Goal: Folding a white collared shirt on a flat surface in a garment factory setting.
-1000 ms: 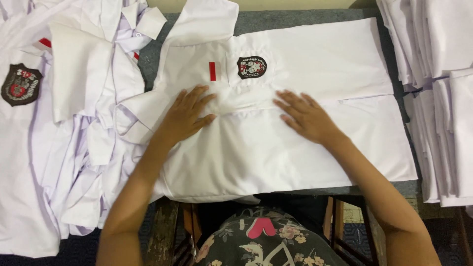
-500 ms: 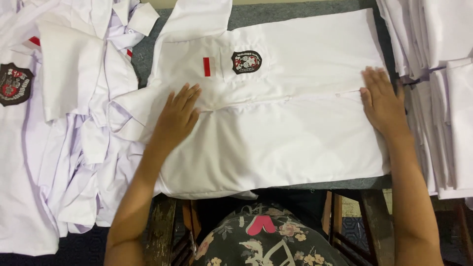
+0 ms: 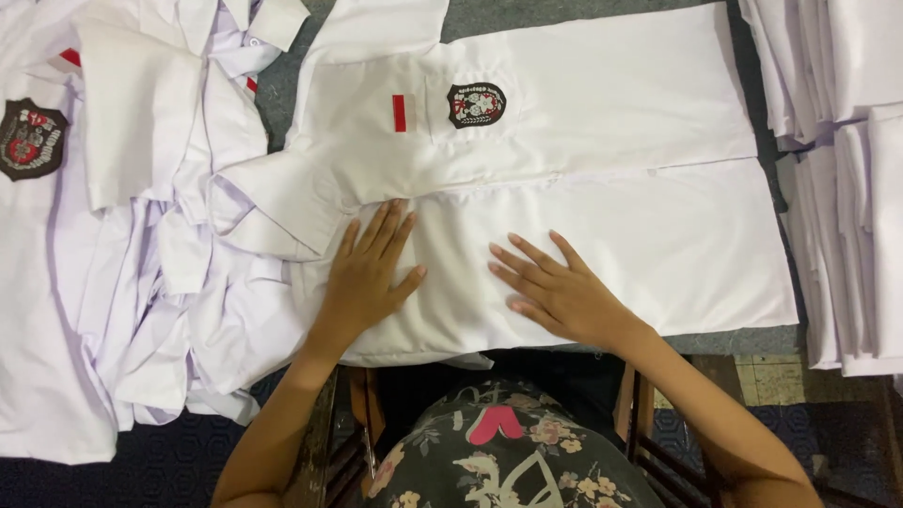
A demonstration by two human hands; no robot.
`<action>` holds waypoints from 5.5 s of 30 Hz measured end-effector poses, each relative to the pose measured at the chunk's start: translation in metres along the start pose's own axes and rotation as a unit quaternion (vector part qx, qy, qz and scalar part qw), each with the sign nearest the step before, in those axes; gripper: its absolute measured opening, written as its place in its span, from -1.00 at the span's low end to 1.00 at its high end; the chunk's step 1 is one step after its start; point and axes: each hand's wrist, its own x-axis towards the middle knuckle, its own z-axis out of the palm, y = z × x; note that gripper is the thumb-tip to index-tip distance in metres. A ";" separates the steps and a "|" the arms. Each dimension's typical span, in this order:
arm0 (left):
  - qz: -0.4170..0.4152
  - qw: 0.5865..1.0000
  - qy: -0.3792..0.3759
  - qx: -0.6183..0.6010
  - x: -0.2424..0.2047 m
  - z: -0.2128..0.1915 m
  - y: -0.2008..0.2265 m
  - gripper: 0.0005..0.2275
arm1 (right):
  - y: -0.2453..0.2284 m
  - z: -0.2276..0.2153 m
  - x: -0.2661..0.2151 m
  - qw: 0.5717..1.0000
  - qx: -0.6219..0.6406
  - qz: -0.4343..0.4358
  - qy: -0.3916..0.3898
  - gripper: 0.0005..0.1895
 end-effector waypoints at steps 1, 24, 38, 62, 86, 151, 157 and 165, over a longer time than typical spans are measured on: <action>0.003 1.000 -0.026 0.002 0.000 -0.002 0.000 -0.39 | -0.003 -0.004 -0.008 0.999 0.025 -0.032 0.009 -0.39; 0.014 0.995 0.058 -0.085 0.068 0.017 0.035 -0.87 | -0.030 0.020 -0.005 0.994 -0.040 -0.060 0.078 -0.27; -0.098 0.991 0.078 -0.041 0.050 0.060 0.068 -0.52 | 0.014 0.001 0.047 0.995 -0.007 0.074 0.060 -0.41; -0.050 0.996 0.015 -0.074 0.037 0.042 0.065 -0.50 | 0.110 -0.035 -0.081 0.937 0.003 0.341 0.074 -0.31; -0.047 0.997 0.029 -0.051 0.037 0.046 0.064 -0.50 | 0.073 -0.019 -0.034 0.984 0.014 0.171 0.047 -0.43; -0.091 0.961 0.063 -0.251 0.016 -0.028 0.021 -0.78 | 0.110 -0.020 -0.085 0.931 -0.171 0.319 0.035 -0.49; 0.023 0.988 0.067 -0.135 0.072 -0.027 0.044 -0.86 | 0.072 -0.014 0.028 0.967 -0.125 0.080 0.207 -0.80; 0.064 0.996 0.024 -0.052 0.141 0.022 0.022 -0.90 | 0.090 0.004 0.107 0.973 -0.112 0.023 0.201 -0.77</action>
